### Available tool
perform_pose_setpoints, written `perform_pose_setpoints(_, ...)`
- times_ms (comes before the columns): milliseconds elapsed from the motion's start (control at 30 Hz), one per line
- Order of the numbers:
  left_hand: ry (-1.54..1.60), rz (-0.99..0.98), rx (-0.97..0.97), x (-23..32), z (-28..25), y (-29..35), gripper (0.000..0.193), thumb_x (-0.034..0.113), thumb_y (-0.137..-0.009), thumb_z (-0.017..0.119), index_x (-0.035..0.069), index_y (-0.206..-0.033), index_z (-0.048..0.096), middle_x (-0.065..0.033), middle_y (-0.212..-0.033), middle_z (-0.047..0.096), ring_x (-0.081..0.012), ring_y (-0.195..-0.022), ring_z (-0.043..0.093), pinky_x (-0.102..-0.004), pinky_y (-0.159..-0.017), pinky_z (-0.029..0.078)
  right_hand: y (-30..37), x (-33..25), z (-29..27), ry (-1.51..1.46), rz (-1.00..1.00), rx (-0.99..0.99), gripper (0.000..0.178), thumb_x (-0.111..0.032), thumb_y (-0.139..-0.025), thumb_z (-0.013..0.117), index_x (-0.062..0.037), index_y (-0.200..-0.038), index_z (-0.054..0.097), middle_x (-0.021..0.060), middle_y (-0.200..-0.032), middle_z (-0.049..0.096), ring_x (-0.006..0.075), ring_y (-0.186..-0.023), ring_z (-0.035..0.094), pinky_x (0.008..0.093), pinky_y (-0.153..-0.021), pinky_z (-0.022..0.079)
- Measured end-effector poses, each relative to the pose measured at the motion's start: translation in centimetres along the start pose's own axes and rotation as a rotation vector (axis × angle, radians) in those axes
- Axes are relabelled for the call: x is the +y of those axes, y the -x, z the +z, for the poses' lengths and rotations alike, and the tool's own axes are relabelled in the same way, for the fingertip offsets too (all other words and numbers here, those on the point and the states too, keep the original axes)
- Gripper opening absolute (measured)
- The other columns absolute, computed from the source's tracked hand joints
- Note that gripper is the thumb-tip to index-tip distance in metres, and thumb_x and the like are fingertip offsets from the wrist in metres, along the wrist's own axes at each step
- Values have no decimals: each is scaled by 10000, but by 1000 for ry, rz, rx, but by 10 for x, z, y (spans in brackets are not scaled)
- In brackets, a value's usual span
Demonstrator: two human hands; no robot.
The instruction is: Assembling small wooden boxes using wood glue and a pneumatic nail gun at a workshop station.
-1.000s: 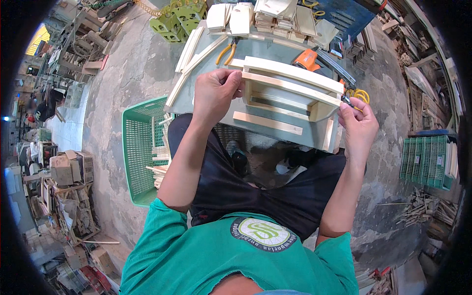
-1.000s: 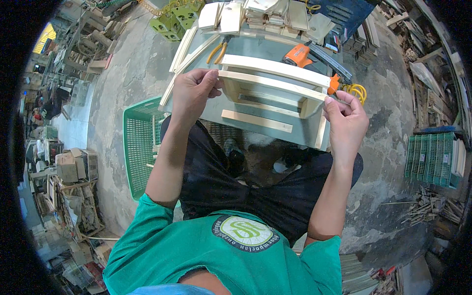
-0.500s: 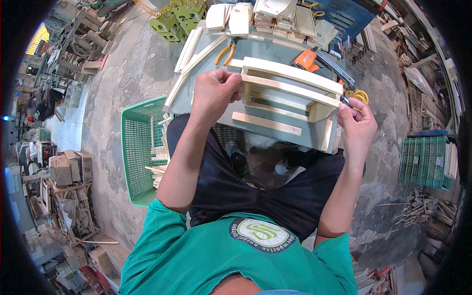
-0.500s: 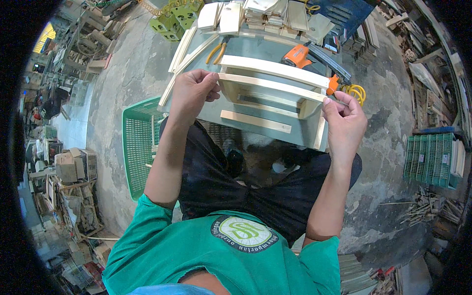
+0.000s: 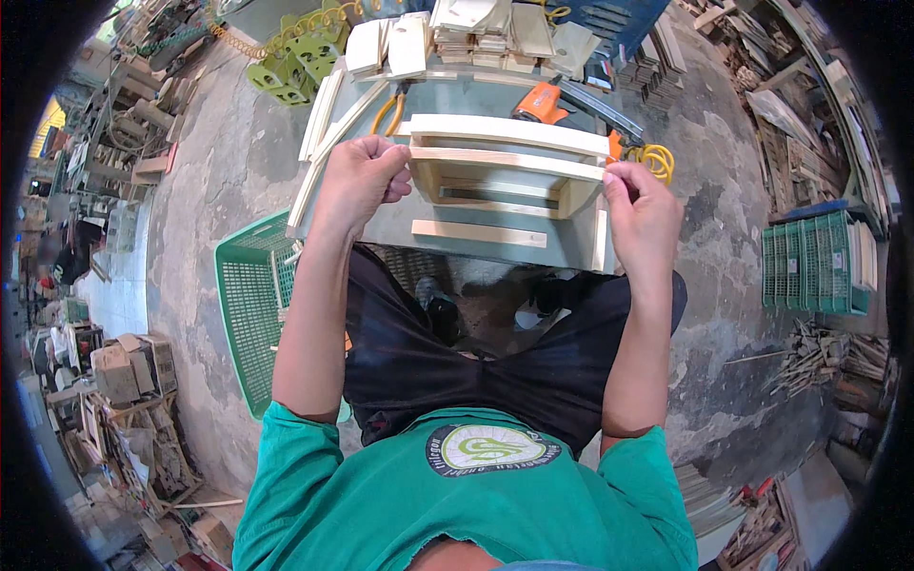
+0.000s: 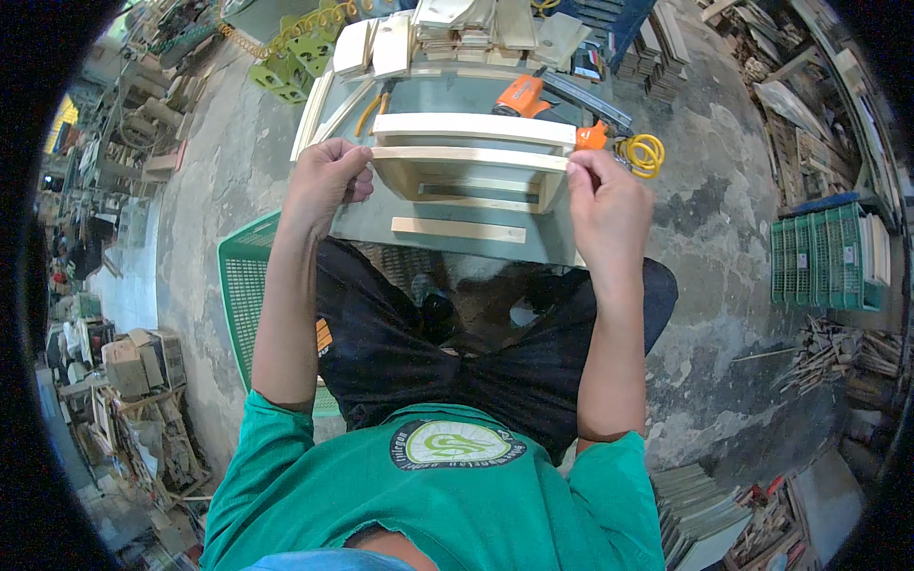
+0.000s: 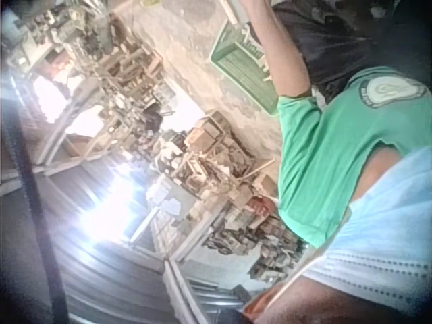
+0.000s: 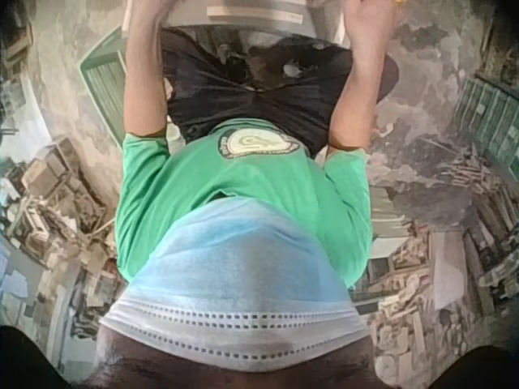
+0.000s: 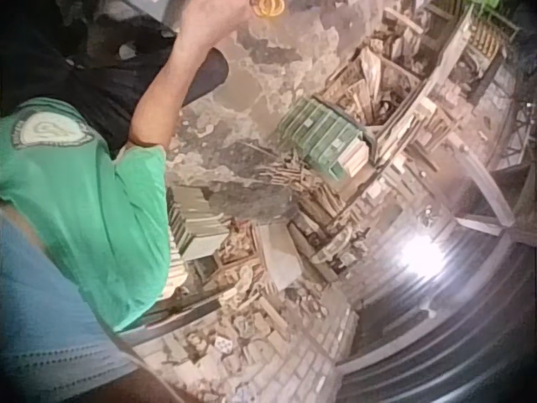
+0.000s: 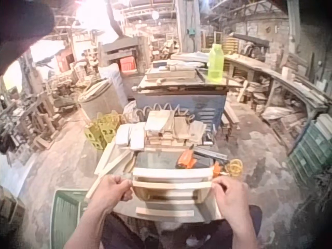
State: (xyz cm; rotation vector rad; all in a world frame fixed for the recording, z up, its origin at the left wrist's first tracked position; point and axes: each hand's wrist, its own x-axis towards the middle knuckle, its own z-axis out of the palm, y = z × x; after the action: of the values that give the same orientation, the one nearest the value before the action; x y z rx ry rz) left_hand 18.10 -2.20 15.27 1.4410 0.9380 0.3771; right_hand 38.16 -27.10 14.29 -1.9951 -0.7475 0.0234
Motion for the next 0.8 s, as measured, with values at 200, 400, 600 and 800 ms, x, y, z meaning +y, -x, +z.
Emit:
perform_pose_setpoints(200,-19,-1,10,0,0,2,178,153,-982,673,15,-875,638,-56,-752,658,-119,-620,625,-247,-566,510,-3,-4,-11,127,-104,-119,109,-72,-889,709,6,-965,717,174,-849,729,308,-756,721,373,-713,550)
perform_pose_setpoints(400,-30,23,8,1,1,2,185,158,-979,675,12,-870,643,-57,-746,667,-113,-604,628,-239,-547,502,-4,3,-9,217,-275,-111,105,-42,-845,737,2,-931,694,170,-866,682,335,-800,688,406,-714,538)
perform_pose_setpoints(600,-61,24,6,2,1,2,205,162,-977,682,29,-830,627,-53,-726,655,-116,-587,610,-248,-536,494,-7,9,-13,219,-345,-133,108,-39,-851,729,-3,-941,682,162,-863,673,349,-802,677,422,-713,530)
perform_pose_setpoints(800,-75,-3,13,3,0,-1,200,148,-970,680,5,-838,631,-62,-722,650,-126,-589,614,-256,-539,503,-7,9,-11,234,-411,-143,103,-29,-846,714,-12,-942,682,167,-879,681,360,-810,680,431,-718,537)
